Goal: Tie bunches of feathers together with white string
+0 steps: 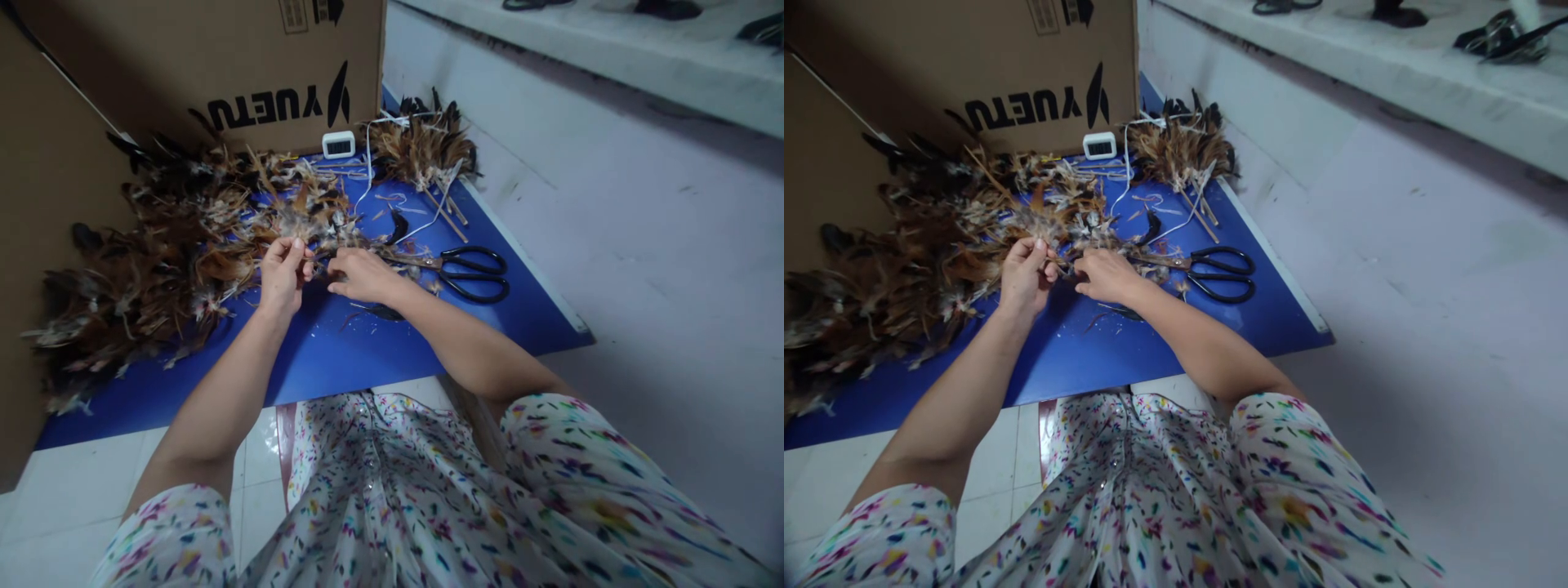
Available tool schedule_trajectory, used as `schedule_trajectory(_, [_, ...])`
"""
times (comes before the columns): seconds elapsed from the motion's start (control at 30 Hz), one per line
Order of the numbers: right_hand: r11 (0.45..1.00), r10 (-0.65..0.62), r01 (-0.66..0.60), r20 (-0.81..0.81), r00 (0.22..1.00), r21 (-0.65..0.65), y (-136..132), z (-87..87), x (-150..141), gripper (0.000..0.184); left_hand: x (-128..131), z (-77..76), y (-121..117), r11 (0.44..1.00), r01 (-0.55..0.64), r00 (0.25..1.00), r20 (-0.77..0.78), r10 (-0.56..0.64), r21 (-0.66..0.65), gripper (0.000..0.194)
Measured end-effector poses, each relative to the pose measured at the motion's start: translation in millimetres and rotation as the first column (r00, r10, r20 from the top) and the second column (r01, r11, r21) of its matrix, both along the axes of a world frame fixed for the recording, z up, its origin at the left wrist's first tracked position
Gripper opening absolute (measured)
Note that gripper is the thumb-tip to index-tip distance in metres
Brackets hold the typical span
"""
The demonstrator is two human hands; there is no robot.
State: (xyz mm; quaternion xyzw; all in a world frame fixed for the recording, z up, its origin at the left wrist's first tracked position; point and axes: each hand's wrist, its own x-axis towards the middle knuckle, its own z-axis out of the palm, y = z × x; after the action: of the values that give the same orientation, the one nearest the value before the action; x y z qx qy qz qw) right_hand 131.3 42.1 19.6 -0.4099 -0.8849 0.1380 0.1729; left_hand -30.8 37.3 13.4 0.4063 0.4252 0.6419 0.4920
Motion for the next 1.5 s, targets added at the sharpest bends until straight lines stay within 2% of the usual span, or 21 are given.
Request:
schedule_trajectory(0.07, [1.0,-0.001,-0.001,0.058,0.998,0.025,-2,-1.3,-2,0.011,0,-0.6,0,1.0,0.004,1.0,0.005,-0.004,0.002,0.031])
schedule_trajectory(0.13, [1.0,-0.005,0.005,0.019,1.0,0.016,-1,-2.1,-3,0.012,-1,-1.1,1,1.0,0.005,1.0,0.017,-0.005,0.008,0.031])
schedule_trajectory(0.2, [0.999,-0.024,0.02,-0.126,0.992,-0.028,3,-1.9,-2,0.01,-3,-1.4,1,1.0,0.0,0.999,0.038,-0.001,0.015,0.03])
schedule_trajectory(0.27, [0.992,-0.082,0.045,-0.328,0.941,-0.12,9,-0.7,1,0.005,-5,-1.0,2,1.0,-0.012,0.998,0.058,0.011,0.016,0.029])
schedule_trajectory(0.37, [0.942,-0.243,0.034,-0.611,0.754,-0.333,16,2.1,4,0.008,-7,0.9,3,0.999,-0.044,0.996,0.082,0.044,-0.011,0.028])
schedule_trajectory(0.43, [0.888,-0.348,-0.036,-0.72,0.6,-0.459,18,4.4,5,0.012,-6,2.8,1,0.998,-0.043,0.994,0.094,0.048,-0.051,0.028])
schedule_trajectory(0.5, [0.847,-0.416,-0.105,-0.773,0.48,-0.521,19,6.6,5,0.016,-4,5.0,-1,0.996,-0.005,0.995,0.099,0.014,-0.089,0.028])
schedule_trajectory(0.57, [0.834,-0.453,-0.124,-0.796,0.401,-0.537,19,8.4,5,0.02,0,6.7,-5,0.991,0.05,0.993,0.108,-0.037,-0.122,0.029])
schedule_trajectory(0.67, [0.836,-0.485,-0.094,-0.808,0.335,-0.54,19,9.7,4,0.022,5,7.5,-9,0.976,0.129,0.986,0.124,-0.108,-0.174,0.031])
schedule_trajectory(0.87, [0.863,-0.475,-0.02,-0.822,0.315,-0.506,20,9.7,3,0.023,9,5.9,-12,0.946,0.228,0.971,0.128,-0.203,-0.229,0.037])
schedule_trajectory(1.1, [0.884,-0.456,0.042,-0.837,0.303,-0.466,18,11.4,2,0.012,11,7.9,-16,0.92,0.326,0.946,0.077,-0.316,-0.218,0.04])
schedule_trajectory(1.5, [0.897,-0.425,0.019,-0.849,0.314,-0.442,19,9.1,2,0.018,8,4.9,-10,0.965,0.218,0.976,0.047,-0.213,-0.146,0.032])
